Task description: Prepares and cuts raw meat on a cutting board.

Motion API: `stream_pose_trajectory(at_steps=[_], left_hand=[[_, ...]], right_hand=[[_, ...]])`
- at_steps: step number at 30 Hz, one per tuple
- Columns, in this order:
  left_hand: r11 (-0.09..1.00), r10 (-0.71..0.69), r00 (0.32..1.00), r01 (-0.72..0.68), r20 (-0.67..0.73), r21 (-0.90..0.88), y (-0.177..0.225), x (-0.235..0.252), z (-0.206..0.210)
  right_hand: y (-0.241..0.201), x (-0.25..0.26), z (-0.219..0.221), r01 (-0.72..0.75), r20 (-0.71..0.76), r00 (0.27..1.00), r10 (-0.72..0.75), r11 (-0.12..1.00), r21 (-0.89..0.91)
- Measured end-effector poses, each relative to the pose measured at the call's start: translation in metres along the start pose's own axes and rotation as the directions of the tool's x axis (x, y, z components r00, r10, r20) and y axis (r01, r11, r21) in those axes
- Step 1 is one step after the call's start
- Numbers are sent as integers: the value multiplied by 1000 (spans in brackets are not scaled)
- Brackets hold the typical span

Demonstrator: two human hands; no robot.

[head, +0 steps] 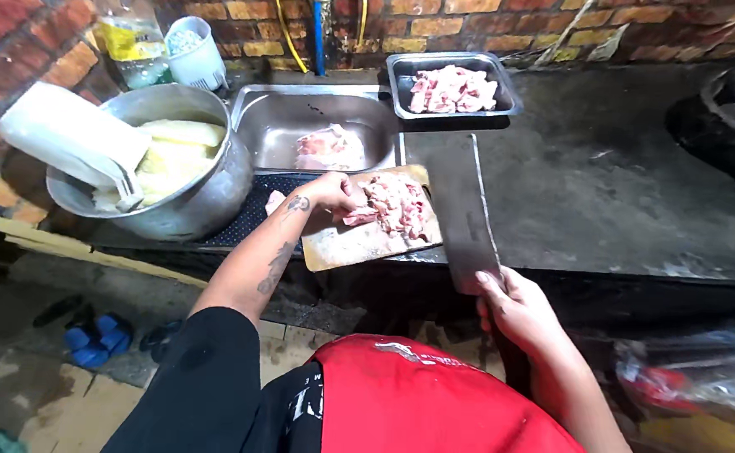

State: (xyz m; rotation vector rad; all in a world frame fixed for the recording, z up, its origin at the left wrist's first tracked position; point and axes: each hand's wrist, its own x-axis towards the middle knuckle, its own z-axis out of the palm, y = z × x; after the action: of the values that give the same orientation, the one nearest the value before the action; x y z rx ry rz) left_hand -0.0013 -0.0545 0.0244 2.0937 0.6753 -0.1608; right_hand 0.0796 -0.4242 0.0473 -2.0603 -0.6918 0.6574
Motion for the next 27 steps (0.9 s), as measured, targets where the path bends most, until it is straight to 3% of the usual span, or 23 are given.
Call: stream_pose_trajectory(at_steps=[4, 10, 14, 17, 22, 25, 27], left_hand=[[967, -96, 985, 57, -146, -250, -23, -44, 25], [990, -112, 863, 54, -492, -130, -43, -85, 52], [980, -109, 827, -4, -551, -200, -49, -85, 65], [975, -96, 821, -37, -563, -220, -50, -84, 69], [965, -90, 824, -67, -559, -253, -50, -87, 73], [960, -95, 785, -92, -613, -266, -49, -94, 68], [948, -129, 776, -85, -618, -306, -48, -104, 61]], right_hand=[[-24, 29, 32, 175, 107, 981, -162, 976, -132], [-59, 64, 86, 291, 196, 952, -235, 892, -345], [-76, 72, 114, 342, 180, 940, -291, 798, -496], [-79, 74, 127, 285, 219, 957, -188, 739, -611], [-78, 74, 124, 247, 229, 965, -131, 749, -615], [-90, 64, 108, 386, 135, 916, -377, 743, -546], [-108, 54, 94, 527, 11, 809, -587, 718, -455]])
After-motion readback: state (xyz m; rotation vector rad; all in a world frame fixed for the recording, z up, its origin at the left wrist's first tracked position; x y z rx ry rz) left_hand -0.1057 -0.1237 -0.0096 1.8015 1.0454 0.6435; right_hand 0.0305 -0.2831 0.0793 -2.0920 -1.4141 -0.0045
